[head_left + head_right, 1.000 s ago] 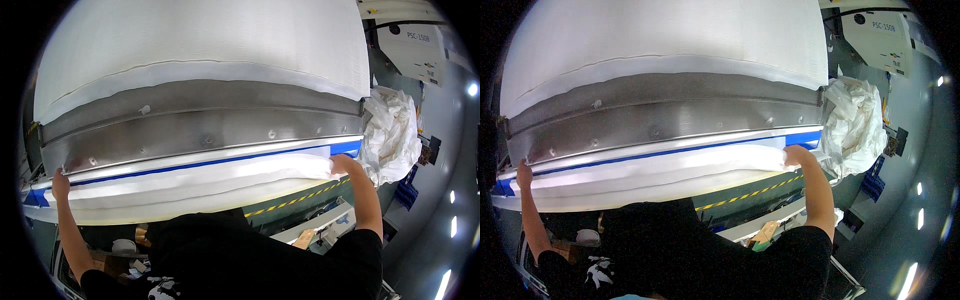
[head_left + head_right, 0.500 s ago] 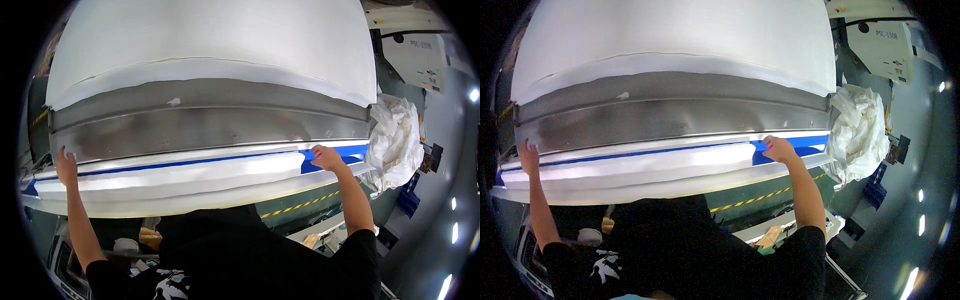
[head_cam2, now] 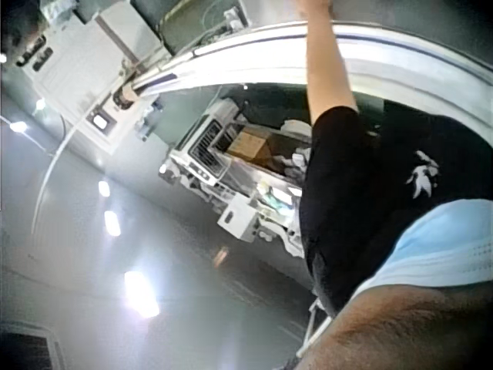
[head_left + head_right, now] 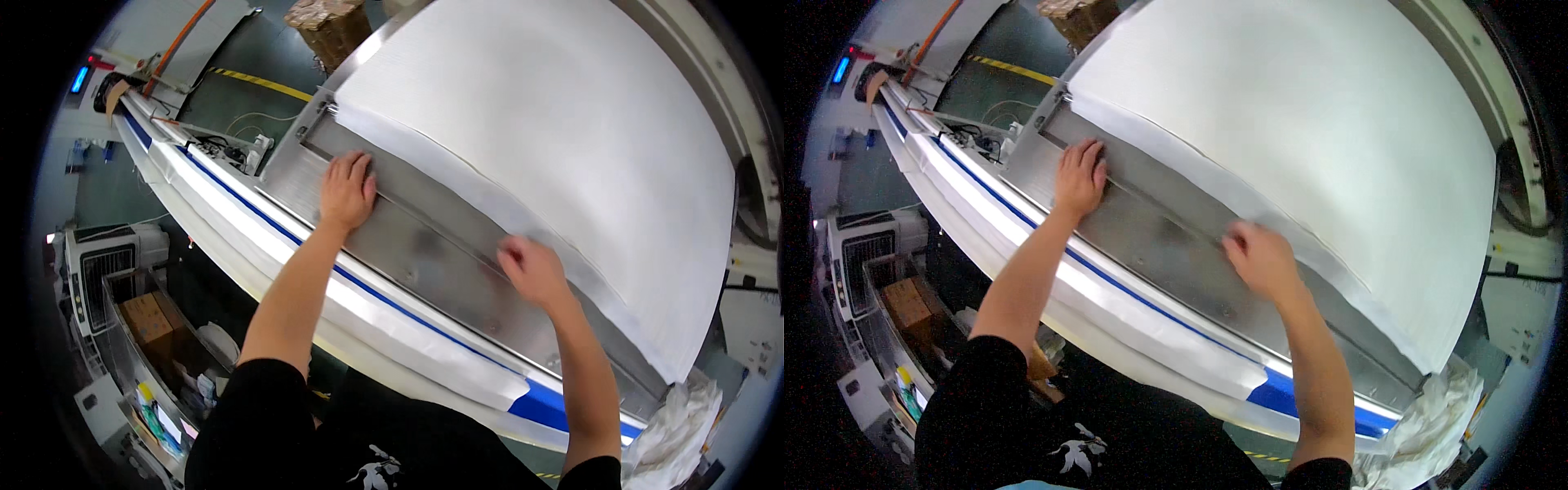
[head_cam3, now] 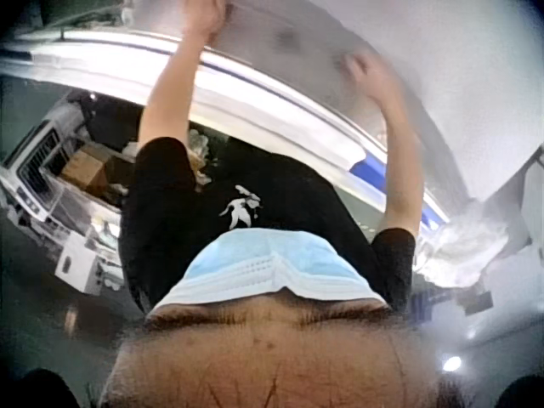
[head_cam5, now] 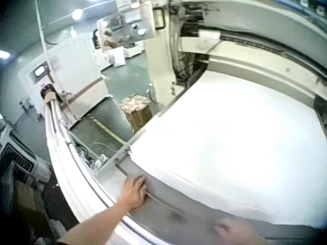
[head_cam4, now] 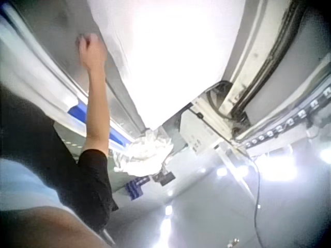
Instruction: The person repeatedly folds a large white sheet of paper in half on a metal workbench. They align the edges, crease the fold, and then unfold the sheet to repeat the process multiple times.
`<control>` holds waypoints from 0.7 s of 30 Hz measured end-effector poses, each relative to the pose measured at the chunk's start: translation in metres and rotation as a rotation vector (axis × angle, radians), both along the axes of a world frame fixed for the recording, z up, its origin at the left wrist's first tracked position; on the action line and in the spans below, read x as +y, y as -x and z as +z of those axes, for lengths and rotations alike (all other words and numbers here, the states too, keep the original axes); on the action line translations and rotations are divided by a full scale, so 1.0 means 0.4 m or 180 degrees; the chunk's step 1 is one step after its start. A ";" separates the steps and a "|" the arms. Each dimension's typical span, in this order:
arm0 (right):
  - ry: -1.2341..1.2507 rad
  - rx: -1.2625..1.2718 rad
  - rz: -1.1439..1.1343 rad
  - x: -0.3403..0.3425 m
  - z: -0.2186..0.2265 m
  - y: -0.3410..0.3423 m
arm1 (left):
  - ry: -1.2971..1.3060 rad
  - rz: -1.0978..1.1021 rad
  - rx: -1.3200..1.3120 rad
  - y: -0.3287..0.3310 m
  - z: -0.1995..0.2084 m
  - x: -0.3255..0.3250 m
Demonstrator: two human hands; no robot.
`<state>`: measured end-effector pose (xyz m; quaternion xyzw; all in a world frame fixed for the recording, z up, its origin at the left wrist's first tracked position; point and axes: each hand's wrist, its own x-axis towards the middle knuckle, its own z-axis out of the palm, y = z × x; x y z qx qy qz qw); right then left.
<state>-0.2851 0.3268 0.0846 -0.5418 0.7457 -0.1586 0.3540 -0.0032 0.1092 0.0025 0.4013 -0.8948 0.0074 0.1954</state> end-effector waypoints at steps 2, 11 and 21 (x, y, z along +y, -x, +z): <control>0.0334 0.0174 0.0177 -0.189 0.010 -0.041 | -0.0176 0.0024 0.0213 0.020 -0.013 0.003; 0.1199 -0.0031 0.0169 -0.719 -0.053 -0.150 | -0.0373 -0.0009 0.0372 0.022 0.007 -0.016; 0.0903 0.0367 -0.0171 -0.763 -0.084 -0.147 | -0.0736 0.0062 0.0704 0.030 0.002 -0.030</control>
